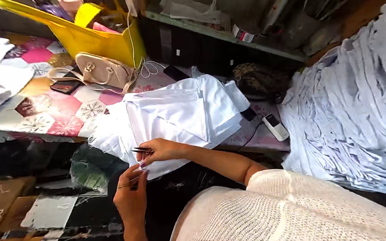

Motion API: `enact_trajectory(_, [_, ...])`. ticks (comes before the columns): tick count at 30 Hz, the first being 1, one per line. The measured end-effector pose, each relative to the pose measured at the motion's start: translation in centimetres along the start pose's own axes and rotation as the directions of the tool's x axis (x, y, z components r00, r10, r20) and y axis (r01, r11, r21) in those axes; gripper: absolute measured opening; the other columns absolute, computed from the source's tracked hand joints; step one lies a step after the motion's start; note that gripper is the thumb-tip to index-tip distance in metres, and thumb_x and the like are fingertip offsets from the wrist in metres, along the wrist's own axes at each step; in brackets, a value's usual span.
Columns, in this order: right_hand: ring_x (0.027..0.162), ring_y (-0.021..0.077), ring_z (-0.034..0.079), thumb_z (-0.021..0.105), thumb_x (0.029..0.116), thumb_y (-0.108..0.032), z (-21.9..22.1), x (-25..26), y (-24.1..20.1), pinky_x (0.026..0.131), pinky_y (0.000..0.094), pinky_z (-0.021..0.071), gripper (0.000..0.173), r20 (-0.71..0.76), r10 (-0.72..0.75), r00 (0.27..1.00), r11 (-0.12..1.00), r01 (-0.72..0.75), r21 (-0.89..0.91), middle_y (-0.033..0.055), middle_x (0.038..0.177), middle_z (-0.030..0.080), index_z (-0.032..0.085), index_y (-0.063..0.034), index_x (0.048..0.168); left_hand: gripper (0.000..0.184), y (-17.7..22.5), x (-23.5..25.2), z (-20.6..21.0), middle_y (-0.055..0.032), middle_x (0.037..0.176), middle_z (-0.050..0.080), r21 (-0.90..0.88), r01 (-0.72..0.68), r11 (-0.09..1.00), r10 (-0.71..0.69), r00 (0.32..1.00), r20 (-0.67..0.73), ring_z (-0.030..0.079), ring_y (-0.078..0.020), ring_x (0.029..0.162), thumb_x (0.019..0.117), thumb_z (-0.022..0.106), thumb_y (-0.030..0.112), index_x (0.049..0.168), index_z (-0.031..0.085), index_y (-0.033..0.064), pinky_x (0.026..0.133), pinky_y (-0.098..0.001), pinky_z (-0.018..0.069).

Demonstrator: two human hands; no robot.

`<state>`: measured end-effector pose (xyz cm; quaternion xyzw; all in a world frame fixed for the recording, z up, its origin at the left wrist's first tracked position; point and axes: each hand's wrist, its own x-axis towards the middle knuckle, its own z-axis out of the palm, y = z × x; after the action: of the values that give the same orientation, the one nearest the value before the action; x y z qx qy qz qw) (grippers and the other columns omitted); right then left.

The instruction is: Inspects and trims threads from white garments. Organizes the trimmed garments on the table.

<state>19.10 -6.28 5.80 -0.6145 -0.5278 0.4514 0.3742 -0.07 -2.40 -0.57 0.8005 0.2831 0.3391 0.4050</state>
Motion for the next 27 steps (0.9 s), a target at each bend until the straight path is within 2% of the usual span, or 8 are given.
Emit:
enact_trajectory(4, [0.083,0.0184,0.061,0.069,0.0936,-0.001,0.4,0.2,0.3,0.08,0.0351,0.0494,0.025,0.021,0.007,1.0,1.0,-0.007,-0.021,0.0176,0.095,0.068,0.065,0.0101,0.115,0.018,-0.4,0.1,1.2,-0.0235,0.086,0.072,0.105,-0.036,0.994,0.049,0.991,-0.122,0.071,-0.0222,0.072,0.0924,0.068,0.005,0.095,0.073,-0.0122,0.071,-0.0326,0.0587])
enact_trajectory(8, [0.086,0.0193,0.061,0.068,0.0939,-0.002,0.5,-0.1,0.2,0.081,0.0356,0.049,0.025,0.033,0.042,0.999,0.999,-0.041,-0.032,0.019,0.098,0.068,0.065,0.0101,0.116,0.016,0.3,-0.3,1.0,-0.0261,0.085,0.071,0.256,-0.027,0.966,0.071,0.984,-0.162,0.07,-0.0297,0.072,0.0944,0.064,0.0,0.099,0.076,-0.0104,0.07,-0.0366,0.0576])
enact_trajectory(13, [0.089,0.0271,0.069,0.073,0.0901,-0.001,1.8,-0.1,1.8,0.084,0.0442,0.0557,0.023,-0.011,-0.057,0.998,0.992,0.056,-0.116,0.0211,0.097,0.071,0.068,0.0086,0.11,0.017,1.0,-1.2,1.4,-0.0265,0.091,0.072,0.38,0.073,0.922,-0.001,0.982,-0.187,0.073,-0.0377,0.081,0.0952,0.062,-0.001,0.101,0.077,-0.0073,0.076,-0.0465,0.0591])
enact_trajectory(17, [0.088,0.0222,0.068,0.075,0.0887,-0.004,1.7,0.4,2.5,0.084,0.0414,0.0562,0.026,0.011,-0.022,1.0,0.995,0.023,-0.097,0.0169,0.098,0.071,0.067,0.0052,0.112,0.016,0.6,-2.9,0.0,-0.0238,0.093,0.07,0.351,0.226,0.909,-0.171,0.968,-0.182,0.071,-0.0368,0.085,0.0968,0.061,-0.001,0.102,0.075,-0.0065,0.078,-0.0502,0.0586])
enact_trajectory(19, [0.083,0.0189,0.066,0.075,0.0898,-0.006,1.5,0.0,2.2,0.077,0.0388,0.0558,0.025,0.009,0.03,1.0,0.997,-0.029,-0.067,0.0139,0.097,0.07,0.067,0.0014,0.112,0.018,0.7,-3.7,-1.4,-0.0239,0.099,0.071,0.323,0.348,0.88,-0.316,0.937,-0.148,0.071,-0.037,0.092,0.0994,0.059,0.002,0.104,0.074,-0.0068,0.085,-0.0519,0.0577])
enact_trajectory(22, [0.064,0.0122,0.053,0.075,0.0916,-0.008,1.3,-0.8,1.7,0.057,0.0302,0.0459,0.023,-0.01,0.104,0.994,0.994,-0.105,-0.034,0.009,0.09,0.066,0.067,-0.003,0.113,0.023,1.7,-4.1,-2.8,-0.024,0.112,0.071,0.358,0.508,0.784,-0.526,0.849,-0.053,0.069,-0.0386,0.107,0.1021,0.056,0.006,0.109,0.074,-0.0057,0.096,-0.0546,0.0537])
enact_trajectory(25, [0.063,0.008,0.051,0.074,0.091,-0.005,1.3,-0.4,1.5,0.058,0.0272,0.045,0.025,-0.016,0.185,0.983,0.982,-0.185,-0.031,0.0055,0.091,0.065,0.066,-0.0022,0.115,0.021,2.5,-4.0,-2.6,-0.0211,0.116,0.071,0.41,0.469,0.782,-0.496,0.867,-0.047,0.067,-0.0359,0.113,0.0994,0.06,0.01,0.102,0.076,-0.0034,0.099,-0.0517,0.0525])
enact_trajectory(27, [0.063,0.0062,0.051,0.074,0.0911,-0.007,1.4,-0.3,1.7,0.058,0.0251,0.0444,0.026,-0.027,0.192,0.981,0.981,-0.193,-0.026,0.0054,0.092,0.065,0.066,-0.0005,0.115,0.022,3.0,-3.4,-2.5,-0.0213,0.122,0.07,0.394,0.444,0.805,-0.481,0.876,-0.003,0.064,-0.0375,0.119,0.0969,0.065,0.014,0.104,0.076,-0.0033,0.103,-0.054,0.0484])
